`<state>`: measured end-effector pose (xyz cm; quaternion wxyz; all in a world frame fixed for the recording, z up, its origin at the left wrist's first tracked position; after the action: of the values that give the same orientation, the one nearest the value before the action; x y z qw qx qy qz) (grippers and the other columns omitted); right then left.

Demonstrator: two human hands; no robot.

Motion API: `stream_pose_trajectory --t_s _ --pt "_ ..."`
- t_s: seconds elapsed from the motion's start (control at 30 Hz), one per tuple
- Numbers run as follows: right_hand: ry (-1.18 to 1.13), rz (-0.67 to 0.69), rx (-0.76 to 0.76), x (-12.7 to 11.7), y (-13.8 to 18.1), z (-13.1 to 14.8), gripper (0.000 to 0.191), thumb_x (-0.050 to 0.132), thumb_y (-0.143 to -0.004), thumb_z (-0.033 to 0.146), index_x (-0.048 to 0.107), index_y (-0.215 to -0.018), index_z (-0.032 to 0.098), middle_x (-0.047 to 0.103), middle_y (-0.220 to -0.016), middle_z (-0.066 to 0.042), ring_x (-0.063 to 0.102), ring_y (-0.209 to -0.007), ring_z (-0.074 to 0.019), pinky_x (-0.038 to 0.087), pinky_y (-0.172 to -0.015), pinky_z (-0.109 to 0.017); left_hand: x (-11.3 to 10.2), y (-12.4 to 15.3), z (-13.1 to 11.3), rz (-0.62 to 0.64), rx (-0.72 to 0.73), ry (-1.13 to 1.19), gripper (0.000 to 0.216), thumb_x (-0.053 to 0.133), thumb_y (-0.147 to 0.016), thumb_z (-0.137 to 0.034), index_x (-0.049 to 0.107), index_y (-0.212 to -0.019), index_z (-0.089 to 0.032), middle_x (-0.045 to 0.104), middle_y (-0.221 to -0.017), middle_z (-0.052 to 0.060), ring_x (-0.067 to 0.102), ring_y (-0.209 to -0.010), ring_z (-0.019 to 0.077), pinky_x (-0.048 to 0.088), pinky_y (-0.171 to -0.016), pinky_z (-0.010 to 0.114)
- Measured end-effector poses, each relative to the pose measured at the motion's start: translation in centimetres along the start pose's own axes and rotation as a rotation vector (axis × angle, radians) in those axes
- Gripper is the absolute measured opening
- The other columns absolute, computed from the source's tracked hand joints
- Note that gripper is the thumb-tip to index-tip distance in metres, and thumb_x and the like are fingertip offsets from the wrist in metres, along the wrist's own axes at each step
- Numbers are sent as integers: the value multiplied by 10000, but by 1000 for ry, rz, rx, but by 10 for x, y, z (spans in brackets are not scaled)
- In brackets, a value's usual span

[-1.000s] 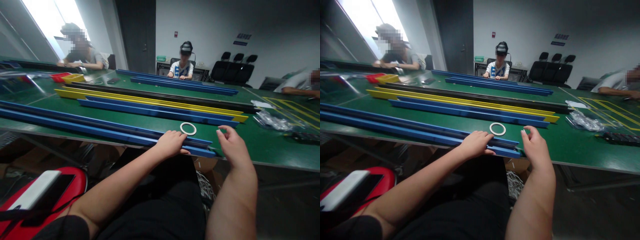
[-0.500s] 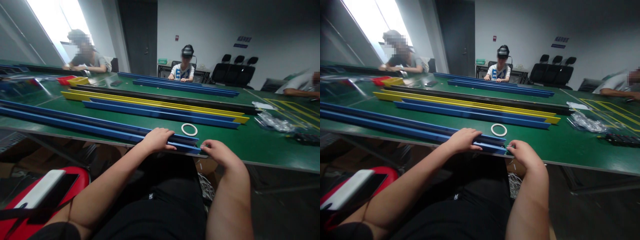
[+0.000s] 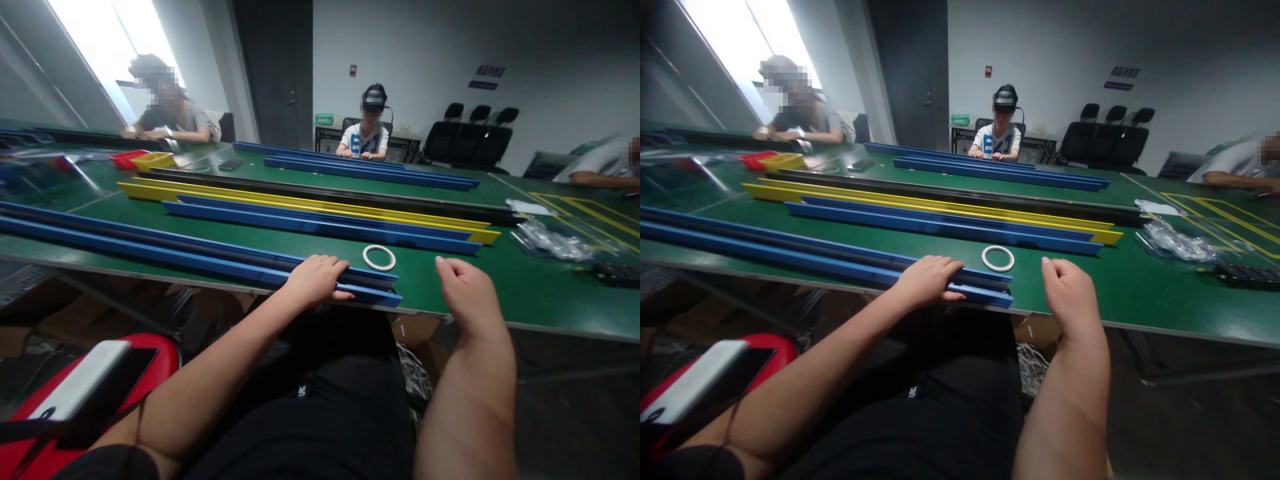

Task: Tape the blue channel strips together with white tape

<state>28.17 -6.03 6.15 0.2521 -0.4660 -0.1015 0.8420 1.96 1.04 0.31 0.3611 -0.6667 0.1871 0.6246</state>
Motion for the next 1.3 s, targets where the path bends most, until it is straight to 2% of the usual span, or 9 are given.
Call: stream_pose_trajectory --t_s 0.07,0.2,0.33,0.43,0.6,0.73,0.87,1.17,1.3 --pt "-6 -37 9 -4 0 -1 396 470 -928 488 521 -647 214 513 -603 15 461 -580 -142 299 -548 -282 1 0 0 -1 2 -4 693 606 -787 -697 522 -1289 -225 663 -1081 91 629 -1021 274 433 -873 370" --pt "-67 0 -17 -3 -1 -4 153 549 -880 369 621 -885 234 639 -796 0 575 -708 -162 407 -644 -280 1 0 0 -8 6 -7 690 599 -793 -699 520 -1286 -222 662 -1083 90 627 -1026 274 431 -873 365" --pt "-127 17 -88 -3 -2 -6 181 621 -812 306 635 -978 233 666 -1001 -54 643 -875 -195 481 -771 -316 1 0 0 -9 3 -8 687 612 -787 -692 523 -1279 -220 664 -1080 86 627 -1025 276 433 -875 366" --pt "-205 16 -58 -3 -1 -12 199 656 -795 311 611 -969 226 662 -1073 -78 674 -921 -207 512 -783 -325 0 0 -1 -4 2 -6 679 613 -789 -688 528 -1272 -219 663 -1081 89 625 -1025 278 434 -872 369" --pt "-294 13 -3 -6 1 -13 242 687 -801 401 582 -916 217 700 -946 -69 697 -868 -224 529 -722 -326 -1 0 -1 20 -6 -4 680 614 -792 -681 526 -1281 -218 661 -1086 98 623 -1031 281 432 -875 373" --pt "-282 -21 -4 -10 3 -7 301 715 -779 481 627 -879 211 702 -858 -55 681 -793 -215 498 -656 -303 0 0 -2 10 3 -3 672 623 -789 -675 527 -1274 -220 662 -1080 91 624 -1026 276 433 -873 368" --pt "-314 -11 11 -11 5 -1 268 710 -787 472 635 -809 216 721 -879 -49 679 -857 -226 493 -712 -314 1 0 -1 -9 6 -2 683 607 -788 -694 525 -1272 -219 662 -1075 88 625 -1021 276 430 -875 369" --pt "-111 -131 -63 -27 8 5 265 675 -816 467 729 -953 246 719 -915 -42 613 -776 -206 455 -730 -335 -1 0 -2 19 -11 -4 687 607 -792 -689 522 -1287 -220 660 -1090 102 621 -1029 280 425 -877 372" --pt "-83 -131 -108 -29 9 8 230 672 -823 462 725 -862 242 707 -885 -39 596 -764 -199 449 -722 -328 0 0 -2 9 -10 3 689 605 -791 -692 522 -1287 -221 663 -1088 99 621 -1033 280 424 -880 372"
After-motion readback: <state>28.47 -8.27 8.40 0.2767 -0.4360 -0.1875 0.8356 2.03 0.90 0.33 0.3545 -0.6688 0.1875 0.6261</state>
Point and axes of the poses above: each hand's wrist, its own y-axis away from the middle knuckle, its own x-axis out of the palm, z = x × y, the point moved 7 cm from there along -y, towards the middle knuckle
